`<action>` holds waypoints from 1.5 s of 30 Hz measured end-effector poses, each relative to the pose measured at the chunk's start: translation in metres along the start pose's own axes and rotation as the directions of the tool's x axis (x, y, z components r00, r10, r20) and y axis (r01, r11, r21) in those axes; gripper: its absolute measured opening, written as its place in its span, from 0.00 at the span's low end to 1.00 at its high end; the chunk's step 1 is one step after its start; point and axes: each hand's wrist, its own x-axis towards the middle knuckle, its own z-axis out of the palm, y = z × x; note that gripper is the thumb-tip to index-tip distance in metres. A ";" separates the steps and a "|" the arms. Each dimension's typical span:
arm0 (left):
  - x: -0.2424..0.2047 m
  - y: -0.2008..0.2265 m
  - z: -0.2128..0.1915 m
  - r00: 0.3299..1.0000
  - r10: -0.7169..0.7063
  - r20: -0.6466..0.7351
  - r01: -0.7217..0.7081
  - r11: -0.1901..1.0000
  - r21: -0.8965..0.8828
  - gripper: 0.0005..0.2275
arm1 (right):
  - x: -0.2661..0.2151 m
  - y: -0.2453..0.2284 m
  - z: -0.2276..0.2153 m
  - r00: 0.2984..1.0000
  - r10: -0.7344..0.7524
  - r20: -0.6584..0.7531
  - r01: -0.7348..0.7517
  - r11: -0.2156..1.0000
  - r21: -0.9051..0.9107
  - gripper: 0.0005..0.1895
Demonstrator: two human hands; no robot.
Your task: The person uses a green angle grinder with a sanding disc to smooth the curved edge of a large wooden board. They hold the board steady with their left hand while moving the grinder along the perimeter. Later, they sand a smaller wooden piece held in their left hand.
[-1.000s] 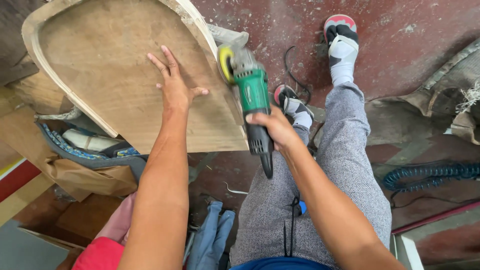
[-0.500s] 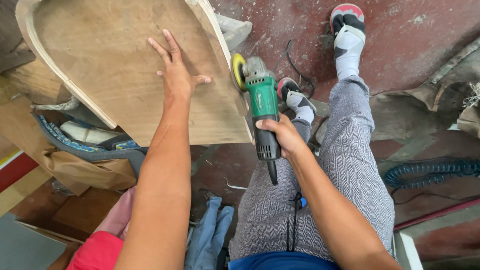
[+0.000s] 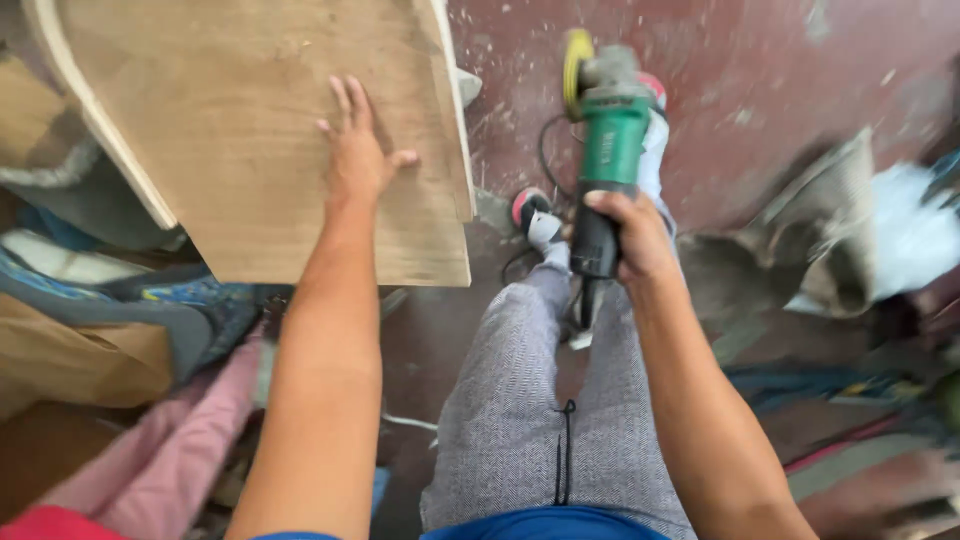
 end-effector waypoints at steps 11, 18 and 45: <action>-0.118 -0.048 0.099 0.991 0.062 -0.116 -0.082 0.981 -0.178 0.49 | -0.089 -0.041 0.029 0.963 -0.268 -0.031 0.253 0.938 -0.235 0.15; -0.149 -0.035 0.126 0.998 0.015 -0.067 -0.030 0.972 -0.233 0.64 | -0.112 -0.032 0.044 0.956 -0.290 -0.033 0.270 0.922 -0.279 0.13; -0.233 -0.085 0.099 0.872 0.032 -0.488 -0.075 0.995 -0.068 0.33 | -0.161 -0.068 0.011 0.947 -0.299 0.118 0.320 0.852 -0.413 0.15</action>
